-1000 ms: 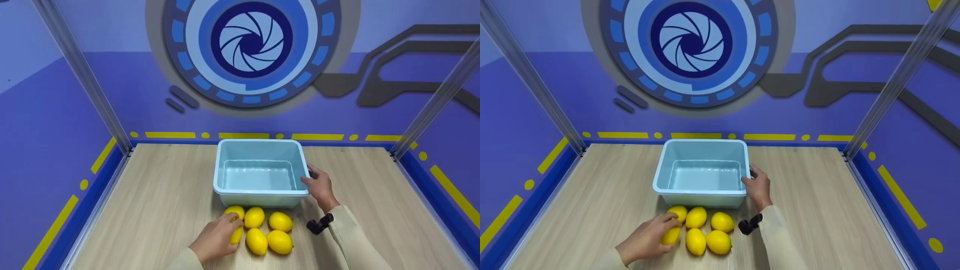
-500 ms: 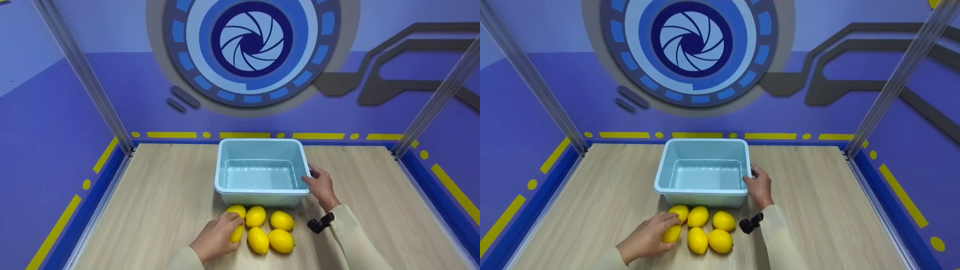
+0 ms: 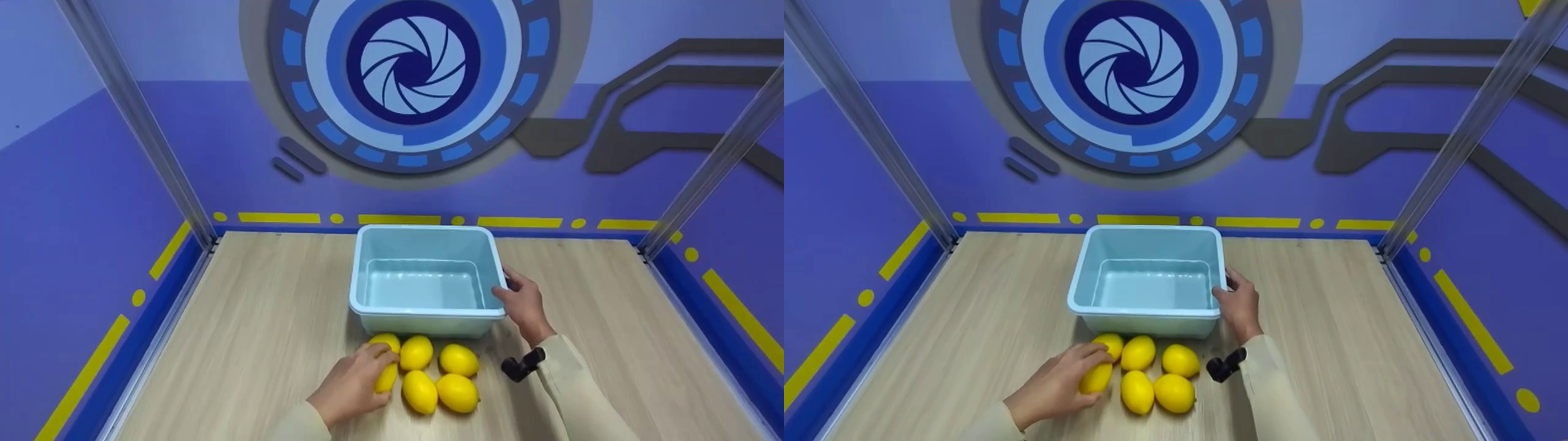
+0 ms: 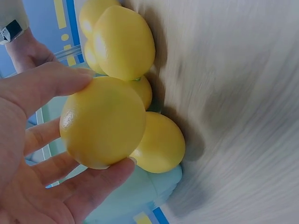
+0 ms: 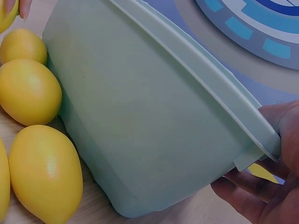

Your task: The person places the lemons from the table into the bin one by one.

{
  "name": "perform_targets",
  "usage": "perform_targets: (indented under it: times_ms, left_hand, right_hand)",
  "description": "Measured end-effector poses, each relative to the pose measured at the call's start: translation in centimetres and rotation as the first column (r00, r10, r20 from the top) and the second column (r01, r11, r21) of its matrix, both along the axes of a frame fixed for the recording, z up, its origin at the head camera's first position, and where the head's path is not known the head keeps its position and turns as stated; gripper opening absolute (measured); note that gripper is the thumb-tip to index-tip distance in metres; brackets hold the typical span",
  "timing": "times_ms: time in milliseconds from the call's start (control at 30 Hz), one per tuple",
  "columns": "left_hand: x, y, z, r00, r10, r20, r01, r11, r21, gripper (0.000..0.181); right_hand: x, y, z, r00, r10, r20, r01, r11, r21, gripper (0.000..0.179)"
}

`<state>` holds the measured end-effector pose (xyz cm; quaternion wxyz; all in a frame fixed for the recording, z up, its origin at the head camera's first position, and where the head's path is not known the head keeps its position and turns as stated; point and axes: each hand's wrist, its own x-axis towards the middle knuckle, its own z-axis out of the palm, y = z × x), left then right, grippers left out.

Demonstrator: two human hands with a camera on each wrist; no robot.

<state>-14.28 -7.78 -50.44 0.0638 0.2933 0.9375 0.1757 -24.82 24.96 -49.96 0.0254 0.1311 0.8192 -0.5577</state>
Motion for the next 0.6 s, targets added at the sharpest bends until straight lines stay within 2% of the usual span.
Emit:
perform_targets:
  times_ms: [333, 600]
  left_hand:
    - [-0.08, -0.08, 0.46, 1.0, -0.003, 0.0, 0.003, 1.0, 0.004, 0.05]
    - [-0.13, -0.15, 0.84, 0.999, -0.013, -0.045, 0.015, 0.999, 0.034, 0.049]
  right_hand:
    - [-0.12, -0.05, 0.07, 1.0, -0.006, -0.002, 0.006, 1.0, 0.001, 0.063]
    - [0.02, -0.02, 0.13, 1.0, -0.002, -0.02, 0.002, 1.0, -0.001, 0.063]
